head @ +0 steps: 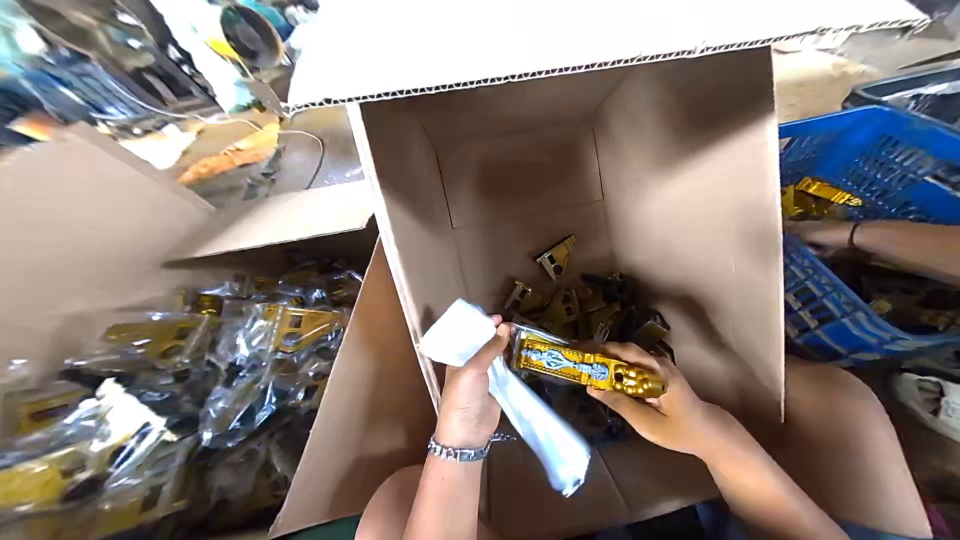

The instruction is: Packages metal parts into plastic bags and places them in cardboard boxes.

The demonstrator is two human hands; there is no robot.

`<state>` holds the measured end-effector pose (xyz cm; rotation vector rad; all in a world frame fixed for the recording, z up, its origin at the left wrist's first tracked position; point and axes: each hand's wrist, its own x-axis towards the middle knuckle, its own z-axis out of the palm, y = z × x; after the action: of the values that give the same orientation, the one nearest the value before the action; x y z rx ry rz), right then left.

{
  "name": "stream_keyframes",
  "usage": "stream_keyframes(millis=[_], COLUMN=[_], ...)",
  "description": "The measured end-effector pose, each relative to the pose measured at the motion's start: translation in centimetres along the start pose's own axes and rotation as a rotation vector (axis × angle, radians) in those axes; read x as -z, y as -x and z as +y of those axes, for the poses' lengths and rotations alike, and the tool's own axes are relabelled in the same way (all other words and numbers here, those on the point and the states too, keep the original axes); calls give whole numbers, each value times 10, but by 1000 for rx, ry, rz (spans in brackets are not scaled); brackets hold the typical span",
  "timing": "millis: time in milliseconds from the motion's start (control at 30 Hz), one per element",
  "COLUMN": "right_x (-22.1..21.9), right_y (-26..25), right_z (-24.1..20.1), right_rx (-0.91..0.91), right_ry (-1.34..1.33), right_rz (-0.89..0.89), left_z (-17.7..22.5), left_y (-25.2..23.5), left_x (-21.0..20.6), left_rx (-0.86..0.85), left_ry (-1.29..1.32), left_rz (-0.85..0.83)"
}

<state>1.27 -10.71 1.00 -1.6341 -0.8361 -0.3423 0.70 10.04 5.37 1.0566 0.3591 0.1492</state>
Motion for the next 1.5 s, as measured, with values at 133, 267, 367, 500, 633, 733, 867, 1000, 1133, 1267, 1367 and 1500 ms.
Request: stream_keyframes(millis=[133, 267, 367, 500, 633, 733, 867, 1000, 1133, 1267, 1367, 1500], right_x=[7, -6, -6, 12, 46, 56, 28, -15, 3, 2, -9, -12], right_y=[-1, 0, 1, -2, -25, -45, -44, -1, 27, 24, 23, 31], right_z=[8, -2, 0, 6, -38, -69, -56, -10, -4, -6, -1, 2], right_rx=[-13, -409, -527, -355, -340, 83, -107, -498, -720, -859, -939, -921], right_ry=[433, 18, -256, 388, 812, 417, 210, 75, -519, -393, -362, -377], right_rz=[75, 74, 259, 120, -327, 18, -37, -188, -191, -214, -113, -18], left_z=[-17, -27, -28, -24, -4, -12, -39, -53, -31, -30, -47, -35], left_y=[15, 22, 25, 27, 18, 15, 21, 30, 39, 24, 9, -8], left_x=[-6, -6, -4, 1, 16, 27, 25, 18, 18, 19, 30, 37], left_rx=[-210, -247, -164, -23, 129, 6, -178, -187, 315, 19, -573, -535], left_ry=[-210, -281, -338, -320, -604, -952, -899, -625, -324, -954, -1203, -645], left_rz=[-85, -196, -368, -503, -328, -375, -348, -410, -530, -467, -288, -60])
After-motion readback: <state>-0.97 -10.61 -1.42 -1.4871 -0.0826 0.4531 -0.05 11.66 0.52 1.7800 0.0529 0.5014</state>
